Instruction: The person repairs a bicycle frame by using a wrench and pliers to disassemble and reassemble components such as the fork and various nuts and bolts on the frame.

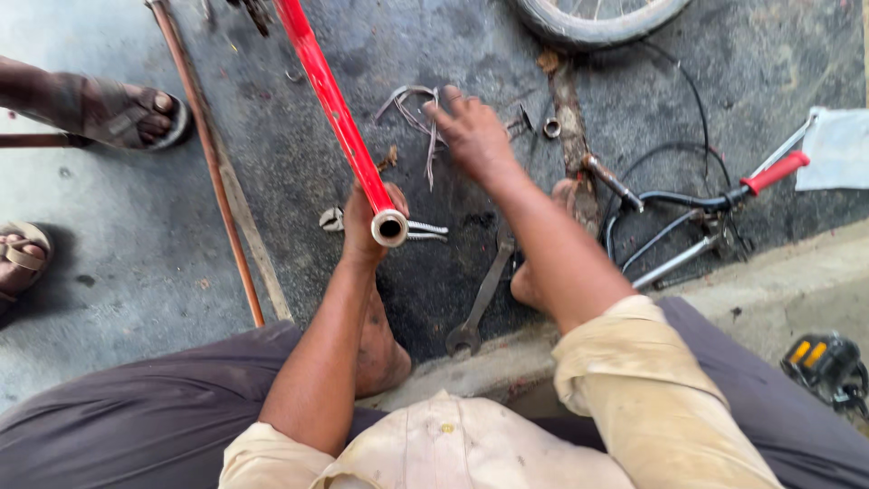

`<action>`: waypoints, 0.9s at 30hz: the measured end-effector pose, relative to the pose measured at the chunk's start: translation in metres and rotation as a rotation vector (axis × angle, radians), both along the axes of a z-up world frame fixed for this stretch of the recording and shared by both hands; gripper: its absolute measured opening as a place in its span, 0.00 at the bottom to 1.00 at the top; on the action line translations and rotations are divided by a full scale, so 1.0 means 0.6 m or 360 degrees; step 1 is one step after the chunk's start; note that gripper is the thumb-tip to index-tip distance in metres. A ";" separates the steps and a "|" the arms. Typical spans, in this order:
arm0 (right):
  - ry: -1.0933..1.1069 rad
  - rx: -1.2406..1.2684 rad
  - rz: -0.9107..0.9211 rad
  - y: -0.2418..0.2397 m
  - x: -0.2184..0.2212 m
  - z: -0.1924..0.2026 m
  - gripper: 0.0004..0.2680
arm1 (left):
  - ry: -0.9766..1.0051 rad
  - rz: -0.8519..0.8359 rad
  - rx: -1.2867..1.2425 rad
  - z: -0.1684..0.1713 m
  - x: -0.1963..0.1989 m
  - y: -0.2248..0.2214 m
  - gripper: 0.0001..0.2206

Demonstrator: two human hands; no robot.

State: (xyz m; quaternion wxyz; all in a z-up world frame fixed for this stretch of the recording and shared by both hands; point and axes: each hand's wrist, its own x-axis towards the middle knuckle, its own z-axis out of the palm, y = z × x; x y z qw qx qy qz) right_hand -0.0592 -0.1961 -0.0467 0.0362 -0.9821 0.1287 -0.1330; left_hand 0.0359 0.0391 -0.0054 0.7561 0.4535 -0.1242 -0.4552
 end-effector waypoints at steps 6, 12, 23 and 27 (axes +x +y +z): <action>0.0172 0.0020 0.0295 0.022 0.013 -0.022 0.03 | -0.0040 -0.0090 0.0024 -0.010 0.008 0.003 0.38; -0.0426 0.0375 0.0237 -0.101 -0.095 0.032 0.02 | 0.0400 -0.0039 0.0142 -0.091 -0.001 0.026 0.33; -0.0131 0.0575 -0.1230 -0.255 -0.174 0.066 0.17 | 0.0413 0.0231 0.0227 -0.145 0.025 -0.026 0.19; -0.0365 0.0338 -0.0600 -0.183 -0.076 -0.038 0.13 | 0.0555 0.0155 0.0256 -0.149 0.011 -0.024 0.24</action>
